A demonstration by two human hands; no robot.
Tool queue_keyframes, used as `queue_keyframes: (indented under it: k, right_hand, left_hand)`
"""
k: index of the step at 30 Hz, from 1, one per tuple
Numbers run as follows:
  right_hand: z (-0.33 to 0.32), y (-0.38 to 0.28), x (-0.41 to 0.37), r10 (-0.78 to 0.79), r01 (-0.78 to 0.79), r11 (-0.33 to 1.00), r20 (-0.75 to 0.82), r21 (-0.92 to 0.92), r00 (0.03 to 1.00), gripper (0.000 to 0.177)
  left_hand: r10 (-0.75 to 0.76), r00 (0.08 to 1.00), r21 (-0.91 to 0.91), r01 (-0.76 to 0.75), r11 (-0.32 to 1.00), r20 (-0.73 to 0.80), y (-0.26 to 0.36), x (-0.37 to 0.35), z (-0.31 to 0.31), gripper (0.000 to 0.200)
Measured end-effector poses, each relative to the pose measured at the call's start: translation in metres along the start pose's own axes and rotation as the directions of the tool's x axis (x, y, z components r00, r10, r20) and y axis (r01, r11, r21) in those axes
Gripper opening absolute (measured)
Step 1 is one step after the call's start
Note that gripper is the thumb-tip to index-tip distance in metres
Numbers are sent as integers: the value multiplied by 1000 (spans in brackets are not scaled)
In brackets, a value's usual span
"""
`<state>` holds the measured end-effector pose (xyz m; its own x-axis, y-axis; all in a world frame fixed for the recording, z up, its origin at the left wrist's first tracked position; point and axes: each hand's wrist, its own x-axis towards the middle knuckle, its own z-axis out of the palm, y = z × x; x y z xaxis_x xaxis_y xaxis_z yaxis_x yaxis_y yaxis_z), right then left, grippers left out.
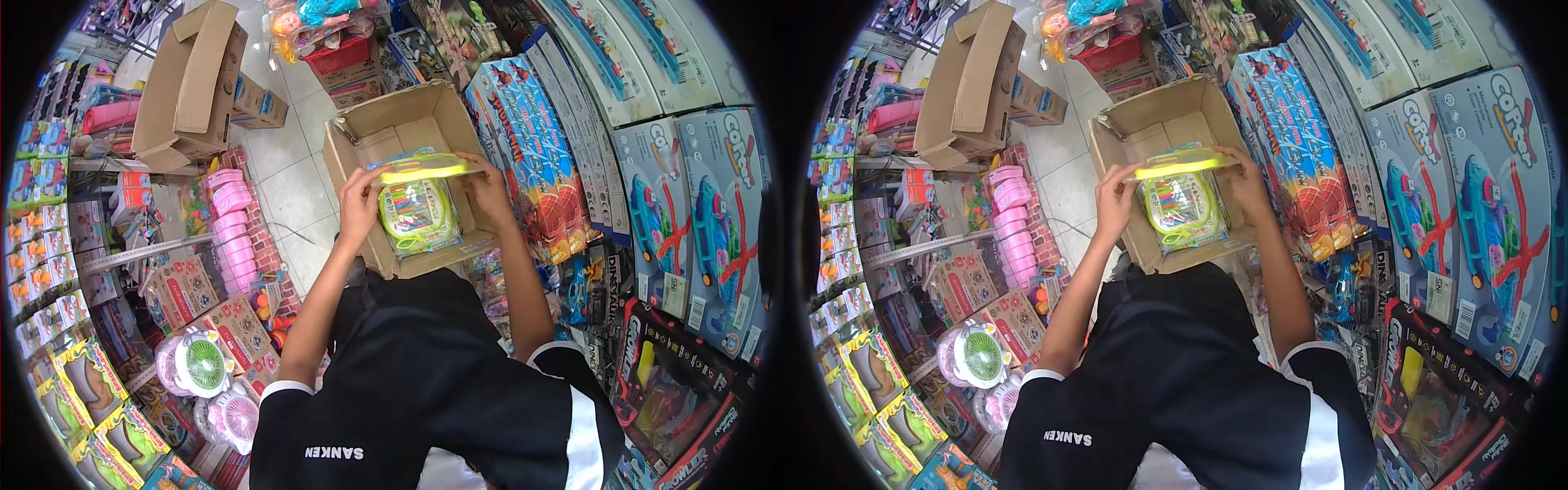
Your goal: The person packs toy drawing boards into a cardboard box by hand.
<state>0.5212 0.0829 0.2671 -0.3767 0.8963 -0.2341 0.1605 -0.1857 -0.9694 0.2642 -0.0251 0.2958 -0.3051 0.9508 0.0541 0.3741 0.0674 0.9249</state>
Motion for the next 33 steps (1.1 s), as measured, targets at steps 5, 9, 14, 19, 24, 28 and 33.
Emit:
queue_keyframes:
  k: [5,9,14,19,24,28,33]
  right_hand:
    - [-15,13,5,142,-147,932,40,332,989,32]
    - [-15,46,5,127,-116,989,116,-95,985,34]
    - [8,101,3,164,-166,949,-31,-267,986,44]
    - [26,157,21,366,-121,570,119,-813,923,79]
    - [58,122,5,327,-149,240,-65,-959,943,86]
    - [62,123,13,413,-149,197,-56,-969,909,84]
    - [64,123,15,433,-144,164,-60,-976,899,83]
  left_hand:
    - [72,982,23,-77,997,172,-4,-16,-8,51]
    - [98,942,127,-146,981,321,-14,-32,-4,52]
    - [-331,809,553,9,833,486,-33,-55,25,51]
    - [-536,551,691,-107,715,640,-71,-45,64,33]
    - [-653,360,733,-154,663,666,-110,-33,90,35]
    - [-658,376,747,-176,641,653,-118,-34,101,30]
    - [-696,279,749,-224,623,662,-115,-25,108,36]
